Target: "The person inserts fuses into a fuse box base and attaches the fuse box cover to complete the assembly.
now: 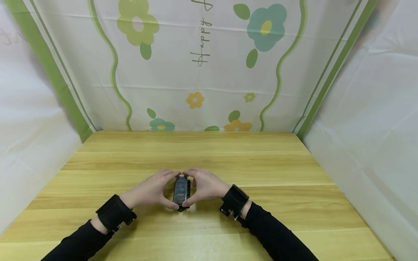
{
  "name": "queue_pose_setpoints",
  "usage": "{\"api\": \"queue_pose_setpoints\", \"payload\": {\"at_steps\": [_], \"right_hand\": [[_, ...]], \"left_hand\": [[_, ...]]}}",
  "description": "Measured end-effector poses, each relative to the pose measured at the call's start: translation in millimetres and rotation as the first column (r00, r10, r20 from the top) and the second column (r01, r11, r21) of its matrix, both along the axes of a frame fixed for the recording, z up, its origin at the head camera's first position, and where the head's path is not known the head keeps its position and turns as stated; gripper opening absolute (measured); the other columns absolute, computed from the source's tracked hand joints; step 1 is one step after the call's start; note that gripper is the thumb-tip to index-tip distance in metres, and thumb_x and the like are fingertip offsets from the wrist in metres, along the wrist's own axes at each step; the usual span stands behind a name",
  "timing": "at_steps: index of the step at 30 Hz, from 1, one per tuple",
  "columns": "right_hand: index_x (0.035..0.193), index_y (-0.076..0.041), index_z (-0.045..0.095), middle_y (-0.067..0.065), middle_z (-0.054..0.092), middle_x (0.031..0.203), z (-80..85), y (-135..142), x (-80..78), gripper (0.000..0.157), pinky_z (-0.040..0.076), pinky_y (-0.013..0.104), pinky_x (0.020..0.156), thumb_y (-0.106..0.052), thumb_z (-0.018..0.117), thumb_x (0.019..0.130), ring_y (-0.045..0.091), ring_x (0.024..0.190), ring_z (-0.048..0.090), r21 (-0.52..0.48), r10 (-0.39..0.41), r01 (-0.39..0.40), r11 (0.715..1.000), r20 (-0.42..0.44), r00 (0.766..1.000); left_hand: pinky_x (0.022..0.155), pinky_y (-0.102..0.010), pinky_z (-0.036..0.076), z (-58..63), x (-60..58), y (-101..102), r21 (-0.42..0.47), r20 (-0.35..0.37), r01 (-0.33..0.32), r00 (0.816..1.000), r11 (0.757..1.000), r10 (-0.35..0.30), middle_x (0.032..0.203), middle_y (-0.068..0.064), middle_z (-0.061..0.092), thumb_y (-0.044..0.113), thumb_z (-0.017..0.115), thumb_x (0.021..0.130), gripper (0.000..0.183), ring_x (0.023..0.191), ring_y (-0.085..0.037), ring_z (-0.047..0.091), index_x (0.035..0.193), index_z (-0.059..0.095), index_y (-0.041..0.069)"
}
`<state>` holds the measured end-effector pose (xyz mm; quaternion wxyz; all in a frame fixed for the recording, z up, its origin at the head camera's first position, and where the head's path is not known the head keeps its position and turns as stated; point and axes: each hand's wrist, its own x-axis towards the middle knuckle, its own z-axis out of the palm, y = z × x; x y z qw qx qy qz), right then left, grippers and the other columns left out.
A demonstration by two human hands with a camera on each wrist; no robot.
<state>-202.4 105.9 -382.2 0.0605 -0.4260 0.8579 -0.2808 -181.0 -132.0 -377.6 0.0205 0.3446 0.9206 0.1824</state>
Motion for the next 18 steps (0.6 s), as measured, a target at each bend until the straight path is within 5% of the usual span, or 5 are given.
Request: {"api": "queue_pose_setpoints", "payload": {"at_steps": [18], "right_hand": [[0.140,-0.003,0.044,0.002,0.050,0.127,4.6,-0.9,-2.7,0.095,0.046,0.019,0.059,-0.054,0.078,0.068,0.013,0.076,0.057,0.012,0.020,-0.020,1.000,0.014,1.000]], "left_hand": [[0.094,-0.036,0.041,1.1,-1.7,-0.5,-0.042,-0.053,0.017,0.998,0.999,-0.019,0.132,-0.007,0.051,0.074,0.067,0.065,0.108,0.123,-0.024,0.044,0.142,0.043,0.003]]}}
